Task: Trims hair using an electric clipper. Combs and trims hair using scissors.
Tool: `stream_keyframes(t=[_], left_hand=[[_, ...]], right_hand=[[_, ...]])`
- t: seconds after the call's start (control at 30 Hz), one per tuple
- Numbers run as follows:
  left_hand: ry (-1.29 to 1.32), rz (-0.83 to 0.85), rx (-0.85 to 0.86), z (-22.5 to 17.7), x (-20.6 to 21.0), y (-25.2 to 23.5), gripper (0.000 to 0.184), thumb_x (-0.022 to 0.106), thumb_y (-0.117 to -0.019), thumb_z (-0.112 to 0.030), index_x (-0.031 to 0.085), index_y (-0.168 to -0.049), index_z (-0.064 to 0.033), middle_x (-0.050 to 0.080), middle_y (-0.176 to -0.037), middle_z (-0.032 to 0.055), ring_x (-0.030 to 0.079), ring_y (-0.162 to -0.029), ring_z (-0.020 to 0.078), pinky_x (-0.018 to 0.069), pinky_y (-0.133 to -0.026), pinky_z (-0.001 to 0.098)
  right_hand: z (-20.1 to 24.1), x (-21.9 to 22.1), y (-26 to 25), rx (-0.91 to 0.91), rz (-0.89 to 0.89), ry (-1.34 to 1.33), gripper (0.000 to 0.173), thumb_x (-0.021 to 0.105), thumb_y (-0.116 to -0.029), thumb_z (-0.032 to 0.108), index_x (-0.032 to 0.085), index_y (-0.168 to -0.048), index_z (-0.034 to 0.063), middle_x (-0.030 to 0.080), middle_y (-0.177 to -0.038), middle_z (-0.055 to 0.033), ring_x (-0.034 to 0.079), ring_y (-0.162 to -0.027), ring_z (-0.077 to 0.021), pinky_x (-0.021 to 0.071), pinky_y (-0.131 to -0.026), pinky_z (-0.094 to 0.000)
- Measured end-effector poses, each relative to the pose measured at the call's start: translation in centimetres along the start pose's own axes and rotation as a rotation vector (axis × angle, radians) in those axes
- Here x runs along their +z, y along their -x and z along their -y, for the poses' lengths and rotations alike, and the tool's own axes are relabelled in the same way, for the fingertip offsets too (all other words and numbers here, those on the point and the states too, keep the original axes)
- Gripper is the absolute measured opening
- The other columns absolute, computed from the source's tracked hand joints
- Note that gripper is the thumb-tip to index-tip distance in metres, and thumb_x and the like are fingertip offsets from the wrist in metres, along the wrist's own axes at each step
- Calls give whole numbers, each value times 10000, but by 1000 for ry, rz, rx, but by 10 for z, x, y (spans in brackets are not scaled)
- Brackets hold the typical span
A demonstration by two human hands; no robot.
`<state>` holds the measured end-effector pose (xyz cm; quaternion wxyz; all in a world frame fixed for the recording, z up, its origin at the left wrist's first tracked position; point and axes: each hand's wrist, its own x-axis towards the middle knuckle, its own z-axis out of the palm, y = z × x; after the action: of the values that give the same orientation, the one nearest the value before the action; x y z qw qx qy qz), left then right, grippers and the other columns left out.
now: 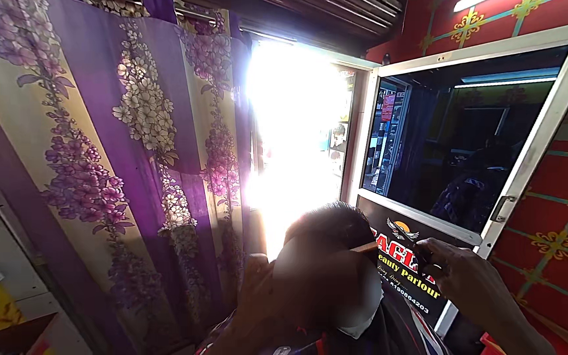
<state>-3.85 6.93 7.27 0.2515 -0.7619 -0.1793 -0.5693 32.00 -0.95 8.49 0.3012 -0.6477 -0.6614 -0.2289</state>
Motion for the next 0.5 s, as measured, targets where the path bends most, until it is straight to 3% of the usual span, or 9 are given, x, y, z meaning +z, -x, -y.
stream_keyframes(t=[0.1,0.5], left_hand=[[-69,-31,-78,5,6,-14,207,539,-1056,-237,727,-1091,-158,755,-966,-16,623,-767,83,386,-797,335],[-154,45,-41,14,15,-4,224,536,-1040,-193,751,-1090,-161,750,-990,-5,620,-780,112,386,-784,344]], right_hand=[[1,2,2,-6,2,-12,396,781,-718,18,745,-1077,181,738,-886,5,714,-742,-251,577,-691,-558],[-6,6,5,-11,11,-16,377,798,-711,24,748,-1050,182,739,-860,22,716,-731,-236,581,-716,-558]])
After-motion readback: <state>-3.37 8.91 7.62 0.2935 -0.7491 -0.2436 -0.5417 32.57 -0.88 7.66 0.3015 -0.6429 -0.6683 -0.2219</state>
